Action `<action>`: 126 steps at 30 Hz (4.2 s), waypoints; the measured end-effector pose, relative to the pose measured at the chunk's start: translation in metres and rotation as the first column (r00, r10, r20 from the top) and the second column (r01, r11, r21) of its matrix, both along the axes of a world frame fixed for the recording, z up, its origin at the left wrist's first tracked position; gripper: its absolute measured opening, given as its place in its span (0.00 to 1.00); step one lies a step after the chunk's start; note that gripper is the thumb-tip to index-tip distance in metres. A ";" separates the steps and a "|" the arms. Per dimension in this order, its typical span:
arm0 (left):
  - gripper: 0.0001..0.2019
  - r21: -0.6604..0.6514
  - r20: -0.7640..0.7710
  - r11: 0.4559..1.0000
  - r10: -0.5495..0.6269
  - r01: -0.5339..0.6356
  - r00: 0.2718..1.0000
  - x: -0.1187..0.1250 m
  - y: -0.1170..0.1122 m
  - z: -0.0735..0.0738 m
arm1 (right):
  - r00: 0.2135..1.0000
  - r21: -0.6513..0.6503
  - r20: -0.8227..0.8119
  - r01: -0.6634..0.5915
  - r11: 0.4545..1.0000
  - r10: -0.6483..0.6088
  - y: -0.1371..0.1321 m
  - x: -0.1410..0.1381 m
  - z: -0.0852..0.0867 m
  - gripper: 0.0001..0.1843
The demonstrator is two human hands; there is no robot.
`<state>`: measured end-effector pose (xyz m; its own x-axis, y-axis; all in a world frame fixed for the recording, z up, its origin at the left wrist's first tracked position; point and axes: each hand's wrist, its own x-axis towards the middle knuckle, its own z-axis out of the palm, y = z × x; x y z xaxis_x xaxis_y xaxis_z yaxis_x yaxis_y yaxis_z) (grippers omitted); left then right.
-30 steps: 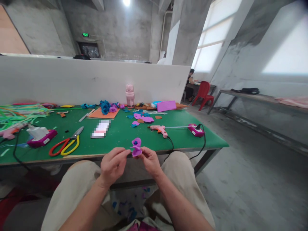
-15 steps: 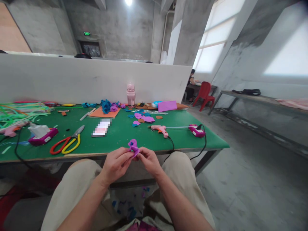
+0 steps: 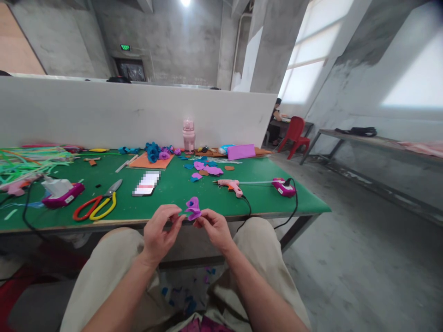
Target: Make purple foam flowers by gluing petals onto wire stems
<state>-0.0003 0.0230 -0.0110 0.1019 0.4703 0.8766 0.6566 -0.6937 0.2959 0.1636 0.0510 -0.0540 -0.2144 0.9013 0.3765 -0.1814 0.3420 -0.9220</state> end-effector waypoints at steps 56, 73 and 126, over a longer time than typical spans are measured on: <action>0.14 -0.506 0.848 0.542 0.167 0.671 0.504 -0.009 0.024 -0.010 | 0.938 0.400 0.120 0.255 0.880 -0.326 0.016 -0.026 0.039 0.06; 0.12 -0.663 0.698 0.411 0.036 0.626 0.715 0.010 0.016 -0.016 | 0.846 0.538 0.420 0.060 0.841 -0.329 0.012 0.010 0.031 0.12; 0.09 -0.731 0.452 0.611 0.102 0.302 0.886 0.019 0.014 -0.021 | 0.612 0.724 0.524 0.046 0.688 -0.592 0.006 -0.002 0.018 0.05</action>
<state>0.0185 0.0365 -0.0318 -0.0753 0.9859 0.1498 0.2681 -0.1247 0.9553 0.1612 0.0568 -0.0360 -0.3868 0.5897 0.7090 0.6326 0.7291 -0.2612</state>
